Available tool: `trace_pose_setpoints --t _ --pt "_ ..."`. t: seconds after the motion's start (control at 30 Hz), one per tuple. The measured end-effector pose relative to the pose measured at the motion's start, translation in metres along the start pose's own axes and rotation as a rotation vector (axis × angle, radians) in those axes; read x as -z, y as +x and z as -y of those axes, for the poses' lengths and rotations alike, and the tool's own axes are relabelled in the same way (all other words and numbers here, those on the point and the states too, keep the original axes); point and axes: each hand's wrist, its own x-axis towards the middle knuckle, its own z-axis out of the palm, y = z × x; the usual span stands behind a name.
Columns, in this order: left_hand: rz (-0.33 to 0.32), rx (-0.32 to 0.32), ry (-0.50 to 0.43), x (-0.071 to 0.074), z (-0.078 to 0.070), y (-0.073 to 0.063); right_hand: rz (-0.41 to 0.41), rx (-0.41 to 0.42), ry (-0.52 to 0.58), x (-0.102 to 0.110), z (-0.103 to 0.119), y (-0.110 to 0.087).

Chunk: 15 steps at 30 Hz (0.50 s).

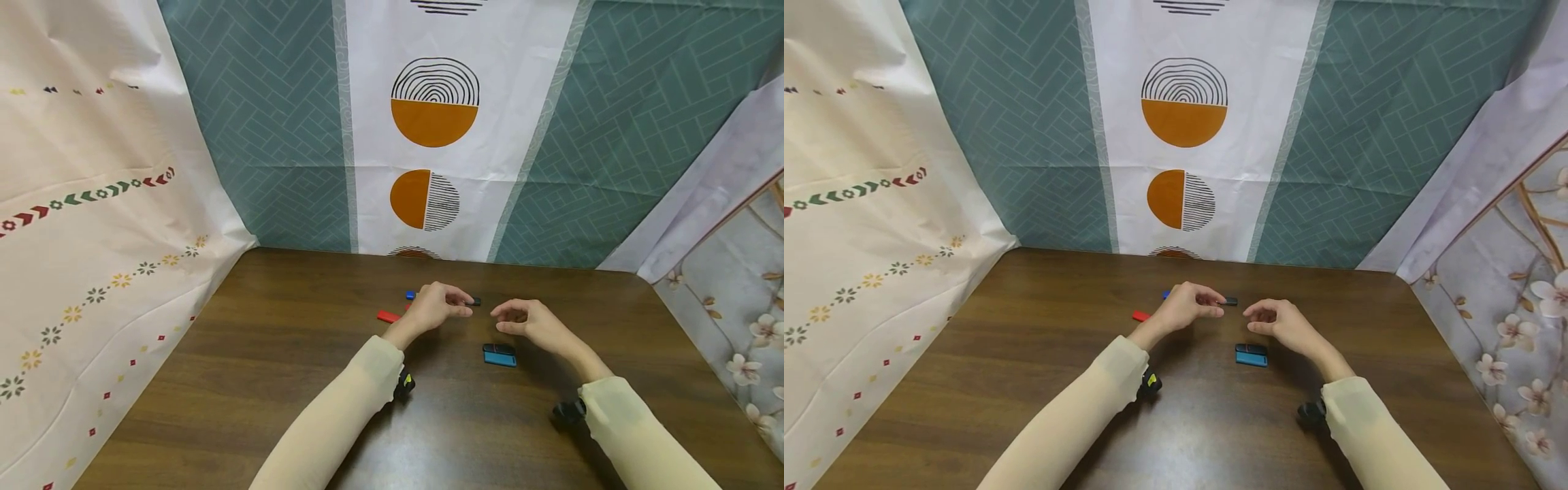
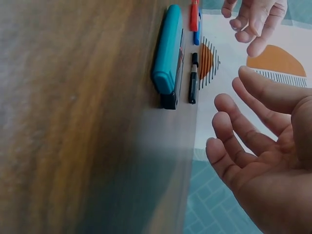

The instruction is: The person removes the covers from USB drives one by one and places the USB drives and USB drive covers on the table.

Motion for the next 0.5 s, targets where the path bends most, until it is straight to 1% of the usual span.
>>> trace_pose_setpoints --t 0.2,0.33,0.5 --pt "0.020 0.005 -0.027 -0.005 0.001 -0.005 0.006 -0.003 0.010 -0.001 -0.004 -0.006" --pt "0.044 -0.005 -0.053 -0.006 -0.001 -0.008 0.013 -0.006 0.014 -0.002 -0.007 -0.010" --pt "0.067 -0.008 -0.056 -0.010 -0.002 -0.010 0.033 -0.008 0.033 -0.003 -0.010 -0.016"
